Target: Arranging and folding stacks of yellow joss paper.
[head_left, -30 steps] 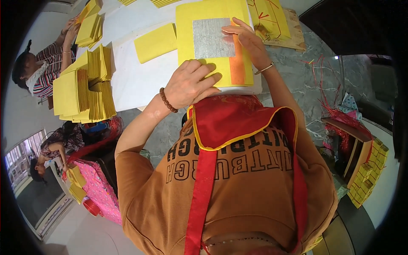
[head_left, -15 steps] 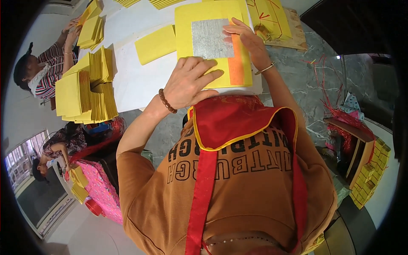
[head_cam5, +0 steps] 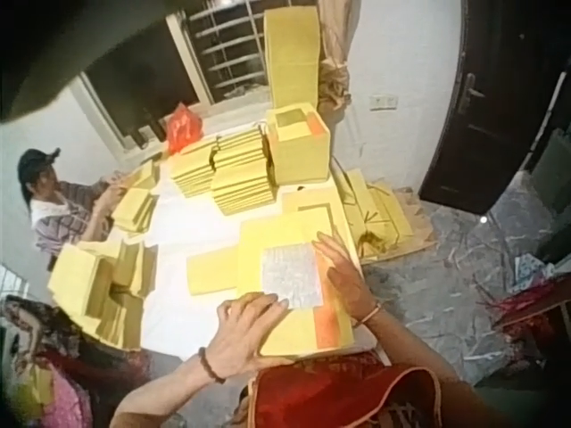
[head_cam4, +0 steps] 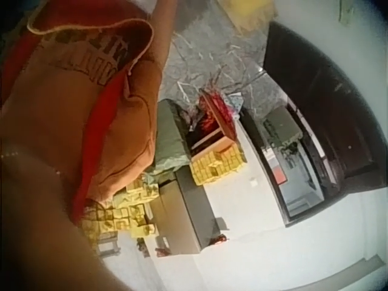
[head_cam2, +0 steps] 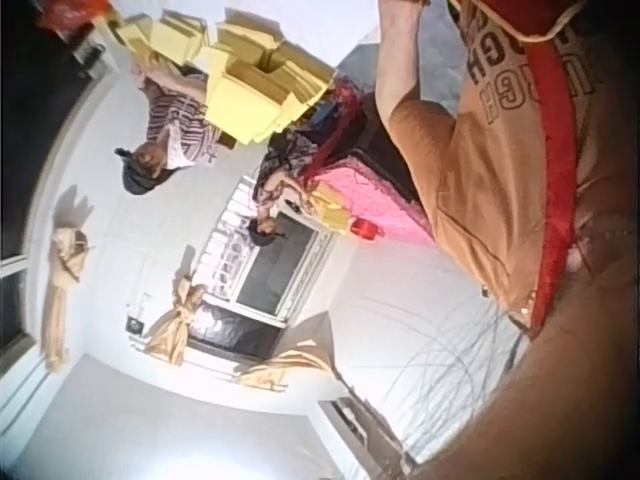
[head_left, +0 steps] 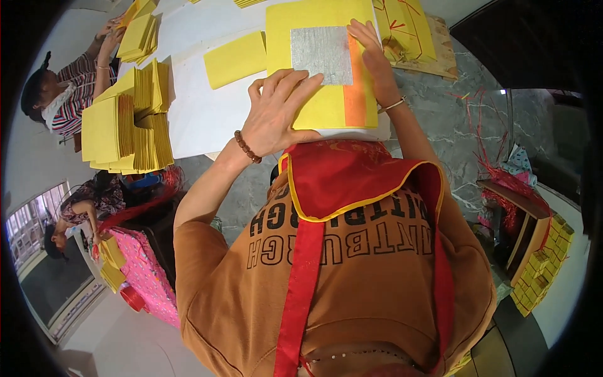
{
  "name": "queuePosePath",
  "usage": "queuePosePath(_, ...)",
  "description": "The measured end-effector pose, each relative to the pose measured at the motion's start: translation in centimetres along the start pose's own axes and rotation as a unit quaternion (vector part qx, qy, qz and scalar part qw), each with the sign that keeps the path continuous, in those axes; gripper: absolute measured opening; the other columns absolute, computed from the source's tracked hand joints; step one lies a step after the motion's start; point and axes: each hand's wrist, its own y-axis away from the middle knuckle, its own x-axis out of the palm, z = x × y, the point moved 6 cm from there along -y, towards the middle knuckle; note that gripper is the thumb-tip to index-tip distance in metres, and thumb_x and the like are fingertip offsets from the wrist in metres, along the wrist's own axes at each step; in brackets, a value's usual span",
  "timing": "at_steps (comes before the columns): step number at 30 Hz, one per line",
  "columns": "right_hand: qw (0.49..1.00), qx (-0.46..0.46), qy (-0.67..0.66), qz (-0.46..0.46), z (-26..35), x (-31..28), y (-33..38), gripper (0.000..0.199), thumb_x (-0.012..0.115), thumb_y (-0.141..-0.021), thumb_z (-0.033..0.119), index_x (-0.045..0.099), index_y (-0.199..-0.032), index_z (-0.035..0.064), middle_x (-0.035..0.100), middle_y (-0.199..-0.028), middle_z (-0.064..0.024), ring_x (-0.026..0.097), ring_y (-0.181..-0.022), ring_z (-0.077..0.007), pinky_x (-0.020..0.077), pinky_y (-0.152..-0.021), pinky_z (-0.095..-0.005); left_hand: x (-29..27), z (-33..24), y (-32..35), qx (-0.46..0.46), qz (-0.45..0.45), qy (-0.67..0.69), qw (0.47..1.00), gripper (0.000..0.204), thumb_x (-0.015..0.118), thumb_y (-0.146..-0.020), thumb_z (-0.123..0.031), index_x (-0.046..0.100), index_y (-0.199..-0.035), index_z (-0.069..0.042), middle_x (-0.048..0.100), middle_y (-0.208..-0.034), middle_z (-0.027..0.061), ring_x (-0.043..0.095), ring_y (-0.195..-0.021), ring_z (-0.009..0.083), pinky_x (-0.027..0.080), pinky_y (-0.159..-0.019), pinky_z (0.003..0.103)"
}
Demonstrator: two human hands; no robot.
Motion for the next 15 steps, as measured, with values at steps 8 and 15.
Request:
queuePosePath(8,0.997,-0.026,0.065,-0.011,0.1,-1.6,-1.6,0.051,0.024,-0.097,0.038,0.049,-0.125,0.0033,0.039,-0.138,-0.0131,0.02,-0.135,-0.0296,0.0132,-0.11,-0.0394,-0.8,-0.5,-0.1,0.073,-0.028,-0.026,0.997,0.051,0.065,-0.075,-0.041,0.057,-0.115,-0.011,0.051,-0.12,0.0097,0.044,-0.112,0.0266,0.03,-0.089,0.04)
queuePosePath(15,0.998,-0.008,0.045,0.033,-0.7,-1.1,-0.9,0.051,0.023,-0.097,0.038,0.052,-0.122,0.0052,0.042,-0.135,-0.0128,0.021,-0.134,-0.0309,0.0129,-0.109,-0.0405,-1.4,-1.3,-0.5,0.138,0.01,-0.042,0.99,0.041,0.063,-0.078,-0.033,0.058,-0.111,-0.008,0.054,-0.116,0.0103,0.049,-0.107,0.0267,0.037,-0.085,0.037)
